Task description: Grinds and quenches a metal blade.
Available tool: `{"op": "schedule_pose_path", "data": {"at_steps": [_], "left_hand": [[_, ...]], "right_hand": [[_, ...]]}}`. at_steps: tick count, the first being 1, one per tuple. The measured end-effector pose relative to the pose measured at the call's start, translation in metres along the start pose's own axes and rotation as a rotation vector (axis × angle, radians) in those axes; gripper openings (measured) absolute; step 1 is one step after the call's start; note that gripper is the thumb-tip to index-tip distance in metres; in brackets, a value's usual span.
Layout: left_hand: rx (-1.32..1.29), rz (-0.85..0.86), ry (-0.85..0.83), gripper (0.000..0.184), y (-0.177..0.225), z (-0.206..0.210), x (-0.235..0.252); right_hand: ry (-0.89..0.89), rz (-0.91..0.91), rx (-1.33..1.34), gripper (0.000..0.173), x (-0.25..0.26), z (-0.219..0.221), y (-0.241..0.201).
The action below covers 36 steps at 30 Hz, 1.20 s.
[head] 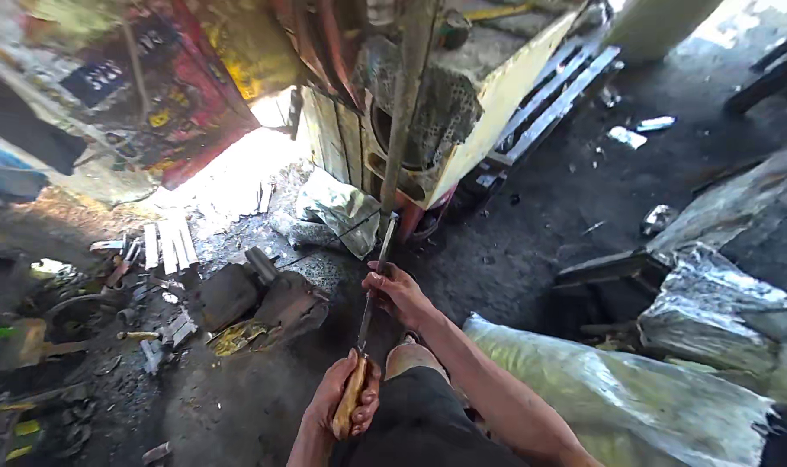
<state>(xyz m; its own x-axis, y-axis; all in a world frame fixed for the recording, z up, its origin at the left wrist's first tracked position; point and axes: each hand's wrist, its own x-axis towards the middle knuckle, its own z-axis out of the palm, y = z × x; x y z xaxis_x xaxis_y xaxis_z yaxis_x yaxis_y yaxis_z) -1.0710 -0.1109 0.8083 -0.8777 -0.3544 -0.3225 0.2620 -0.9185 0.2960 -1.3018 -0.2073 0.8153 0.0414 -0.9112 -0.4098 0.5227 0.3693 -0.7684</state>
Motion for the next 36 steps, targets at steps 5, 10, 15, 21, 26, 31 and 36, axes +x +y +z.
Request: {"op": "schedule_pose_path", "data": {"at_steps": [5, 10, 15, 21, 26, 31, 36], "left_hand": [[0.377, 0.224, 0.24, 0.042, -0.001, 0.042, -0.033], [0.422, 0.393, 0.358, 0.043, -0.01, 0.094, -0.06], [0.298, 0.524, 0.229, 0.047, -0.01, 0.134, -0.06], [0.3, 0.595, 0.266, 0.042, -0.006, 0.154, -0.061], [0.334, 0.62, 0.289, 0.041, 0.001, 0.155, -0.063], [0.307, 0.633, 0.307, 0.039, 0.007, 0.158, -0.064], [0.293, 0.638, 0.313, 0.039, 0.016, 0.162, -0.061]], "right_hand": [[-0.023, -0.044, -0.046, 0.042, -0.01, 0.034, -0.006], [-0.093, 0.072, 0.082, 0.037, -0.013, 0.053, 0.0], [-0.211, 0.198, 0.38, 0.034, -0.016, 0.07, 0.015], [-0.393, 0.236, 0.555, 0.042, -0.01, 0.072, 0.022], [-0.319, 0.214, 0.431, 0.043, -0.012, 0.082, 0.018], [-0.306, 0.231, 0.413, 0.039, -0.009, 0.087, 0.015], [-0.325, 0.226, 0.384, 0.041, -0.003, 0.087, 0.015]]}}
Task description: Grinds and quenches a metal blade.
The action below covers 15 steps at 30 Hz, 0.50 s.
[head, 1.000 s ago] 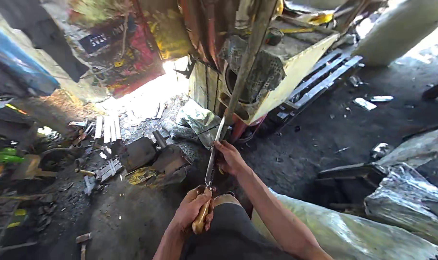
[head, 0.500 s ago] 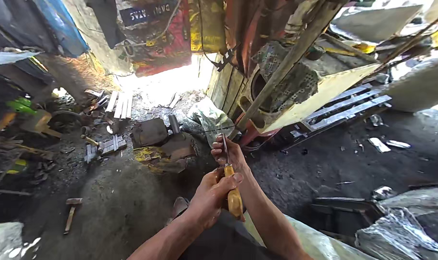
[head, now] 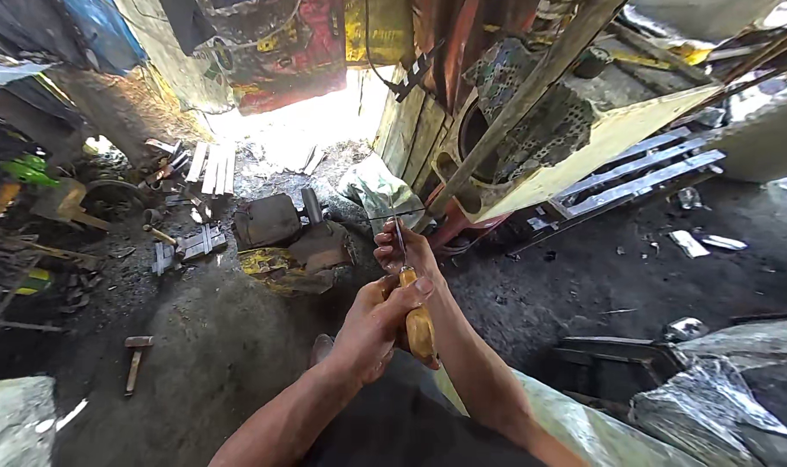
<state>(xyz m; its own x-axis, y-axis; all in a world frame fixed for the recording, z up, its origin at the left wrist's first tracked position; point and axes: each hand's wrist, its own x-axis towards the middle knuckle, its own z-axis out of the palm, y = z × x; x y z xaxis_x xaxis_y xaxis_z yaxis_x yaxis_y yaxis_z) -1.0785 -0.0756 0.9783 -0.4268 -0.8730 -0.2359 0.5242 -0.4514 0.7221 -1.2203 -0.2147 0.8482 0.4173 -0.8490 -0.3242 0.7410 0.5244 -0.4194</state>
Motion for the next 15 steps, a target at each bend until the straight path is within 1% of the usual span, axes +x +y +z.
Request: {"op": "schedule_pose_path", "data": {"at_steps": [2, 4, 5, 6, 8, 11, 13, 15], "left_hand": [[-0.029, 0.012, 0.002, 0.041, 0.002, 0.002, 0.003], [-0.083, 0.013, 0.0, 0.042, 0.005, 0.005, 0.005], [-0.104, 0.008, 0.003, 0.041, 0.007, 0.007, 0.006], [-0.12, 0.003, 0.003, 0.039, 0.008, 0.007, 0.007], [-0.137, -0.001, -0.004, 0.039, 0.009, 0.008, 0.009], [-0.157, 0.019, 0.002, 0.038, 0.012, 0.008, 0.01], [-0.162, 0.026, 0.005, 0.039, 0.016, 0.007, 0.01], [-0.175, 0.034, -0.003, 0.042, 0.02, 0.004, 0.011]], "right_hand": [[-0.039, -0.051, -0.007, 0.04, -0.006, 0.0, 0.005], [-0.165, -0.128, -0.011, 0.037, -0.014, -0.008, 0.011], [-0.154, -0.13, 0.034, 0.038, -0.008, -0.007, 0.01], [-0.097, -0.111, 0.091, 0.04, -0.001, 0.002, 0.006], [-0.075, -0.083, 0.158, 0.042, 0.009, 0.009, 0.001], [-0.139, -0.068, 0.119, 0.043, 0.014, 0.0, 0.001], [-0.088, -0.043, 0.109, 0.047, 0.022, 0.006, -0.005], [-0.113, -0.029, 0.104, 0.045, 0.024, 0.002, -0.007]]}}
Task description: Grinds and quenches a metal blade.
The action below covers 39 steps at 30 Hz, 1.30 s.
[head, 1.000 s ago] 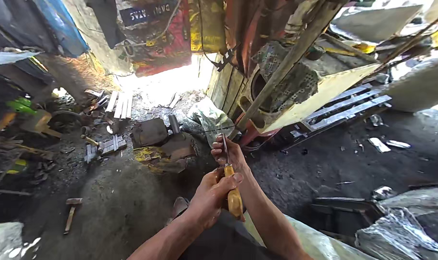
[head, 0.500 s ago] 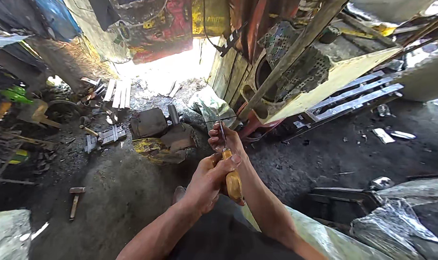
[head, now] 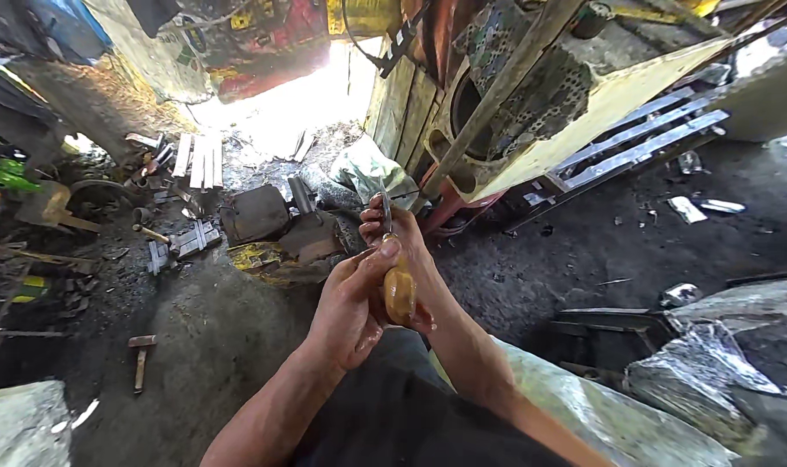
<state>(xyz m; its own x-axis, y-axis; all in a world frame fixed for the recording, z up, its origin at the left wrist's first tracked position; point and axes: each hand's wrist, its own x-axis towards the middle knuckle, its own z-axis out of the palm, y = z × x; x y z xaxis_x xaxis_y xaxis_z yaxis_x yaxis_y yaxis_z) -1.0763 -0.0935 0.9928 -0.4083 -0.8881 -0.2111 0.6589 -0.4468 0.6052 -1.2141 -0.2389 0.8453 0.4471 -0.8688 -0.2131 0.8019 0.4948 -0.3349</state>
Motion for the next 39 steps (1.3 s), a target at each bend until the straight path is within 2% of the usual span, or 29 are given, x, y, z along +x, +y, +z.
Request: {"op": "schedule_pose_path", "data": {"at_steps": [3, 11, 17, 20, 23, 25, 28, 30, 34, 36, 37, 39], "left_hand": [[-0.018, 0.008, -0.009, 0.043, 0.002, -0.002, 0.001], [-0.026, 0.027, 0.007, 0.042, 0.005, -0.002, 0.004], [-0.02, 0.042, 0.022, 0.044, 0.015, -0.002, 0.005], [-0.016, 0.052, 0.018, 0.043, 0.019, -0.004, 0.004], [0.037, -0.001, -0.057, 0.039, 0.023, -0.019, -0.002], [0.131, -0.11, -0.146, 0.046, 0.023, -0.045, -0.01], [0.315, -0.296, -0.128, 0.058, 0.012, -0.102, -0.03], [0.56, -0.367, 0.002, 0.058, 0.004, -0.138, -0.041], [1.343, -0.462, 0.3, 0.048, -0.007, -0.178, -0.051], [1.648, -0.509, 0.473, 0.057, -0.009, -0.178, -0.049], [1.769, -0.483, 0.555, 0.058, -0.012, -0.178, -0.046], [1.963, -0.367, 0.664, 0.054, -0.021, -0.185, -0.04]], "right_hand": [[-0.046, -0.039, -0.101, 0.039, -0.005, -0.008, 0.004], [-0.026, -0.05, -0.119, 0.038, -0.012, -0.002, 0.006], [-0.026, 0.011, -0.063, 0.042, 0.013, 0.005, 0.009], [0.034, 0.026, -0.027, 0.046, 0.025, 0.029, 0.005], [0.006, 0.031, -0.054, 0.048, 0.028, 0.033, 0.004], [0.105, -0.025, -0.16, 0.04, 0.032, 0.034, 0.0], [0.212, -0.199, -0.437, 0.026, 0.048, 0.021, -0.014], [0.265, -0.248, -0.651, 0.025, 0.054, 0.017, -0.015], [0.381, -0.187, -0.995, 0.06, 0.063, 0.004, 0.012], [0.412, -0.153, -1.048, 0.069, 0.077, -0.011, 0.023], [0.417, -0.142, -1.043, 0.065, 0.086, -0.016, 0.025], [0.42, -0.146, -1.044, 0.047, 0.112, -0.024, 0.024]]}}
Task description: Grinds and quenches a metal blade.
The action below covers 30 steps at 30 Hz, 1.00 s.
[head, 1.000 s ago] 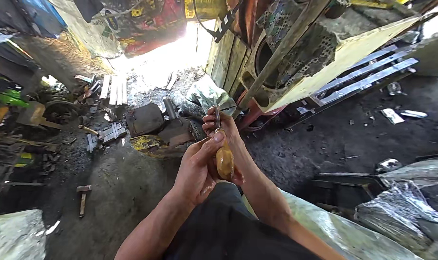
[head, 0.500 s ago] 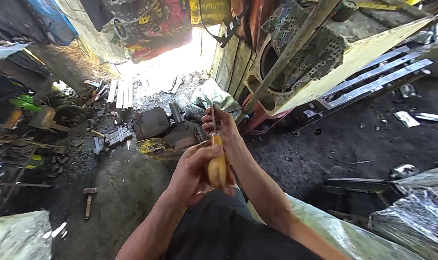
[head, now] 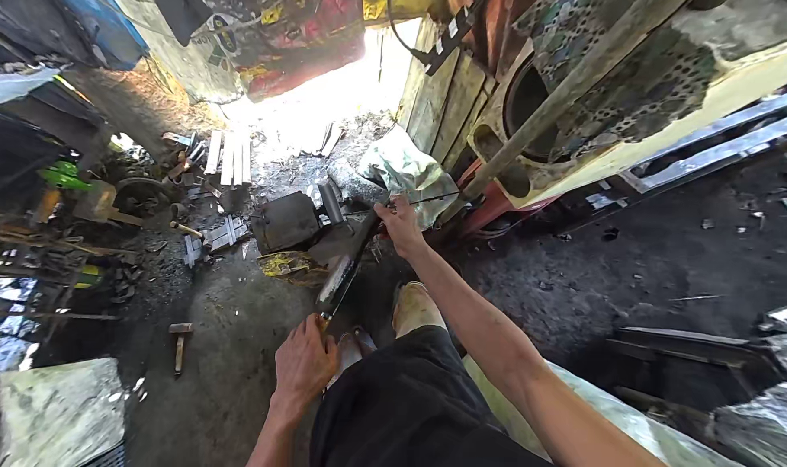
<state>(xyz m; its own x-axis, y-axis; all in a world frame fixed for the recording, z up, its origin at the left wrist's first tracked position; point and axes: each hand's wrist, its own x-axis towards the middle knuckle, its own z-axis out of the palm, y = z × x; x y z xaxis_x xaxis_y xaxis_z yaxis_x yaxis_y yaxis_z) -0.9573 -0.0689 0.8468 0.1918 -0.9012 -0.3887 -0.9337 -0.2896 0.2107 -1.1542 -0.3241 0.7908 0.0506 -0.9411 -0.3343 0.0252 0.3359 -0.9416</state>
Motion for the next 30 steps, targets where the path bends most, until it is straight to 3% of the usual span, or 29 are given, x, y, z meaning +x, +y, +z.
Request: {"op": "schedule_pose_path", "data": {"at_steps": [2, 6, 11, 17, 21, 25, 30], "left_hand": [[0.008, -0.006, 0.048, 0.049, 0.0, 0.005, 0.011], [0.022, -0.026, 0.101, 0.04, 0.005, -0.006, 0.048], [0.228, -0.089, 0.227, 0.047, 0.012, -0.031, 0.128], [0.326, -0.185, -0.006, 0.036, 0.064, -0.073, 0.266], [0.344, -0.218, -0.067, 0.028, 0.09, -0.079, 0.327], [0.343, -0.255, -0.133, 0.03, 0.085, -0.067, 0.314], [0.346, -0.355, -0.112, 0.03, 0.057, -0.069, 0.218]], "right_hand": [[0.004, 0.015, -0.038, 0.035, 0.029, 0.004, -0.001], [-0.055, 0.093, -0.022, 0.031, 0.093, 0.014, -0.004], [-0.145, 0.161, -0.006, 0.032, 0.193, 0.03, 0.0], [-0.146, 0.243, -0.071, 0.033, 0.336, 0.022, 0.004], [-0.097, 0.255, -0.11, 0.032, 0.396, 0.013, 0.006], [-0.126, 0.292, -0.239, 0.036, 0.386, 0.019, 0.019], [-0.186, 0.124, -0.323, 0.044, 0.303, 0.053, 0.033]]}}
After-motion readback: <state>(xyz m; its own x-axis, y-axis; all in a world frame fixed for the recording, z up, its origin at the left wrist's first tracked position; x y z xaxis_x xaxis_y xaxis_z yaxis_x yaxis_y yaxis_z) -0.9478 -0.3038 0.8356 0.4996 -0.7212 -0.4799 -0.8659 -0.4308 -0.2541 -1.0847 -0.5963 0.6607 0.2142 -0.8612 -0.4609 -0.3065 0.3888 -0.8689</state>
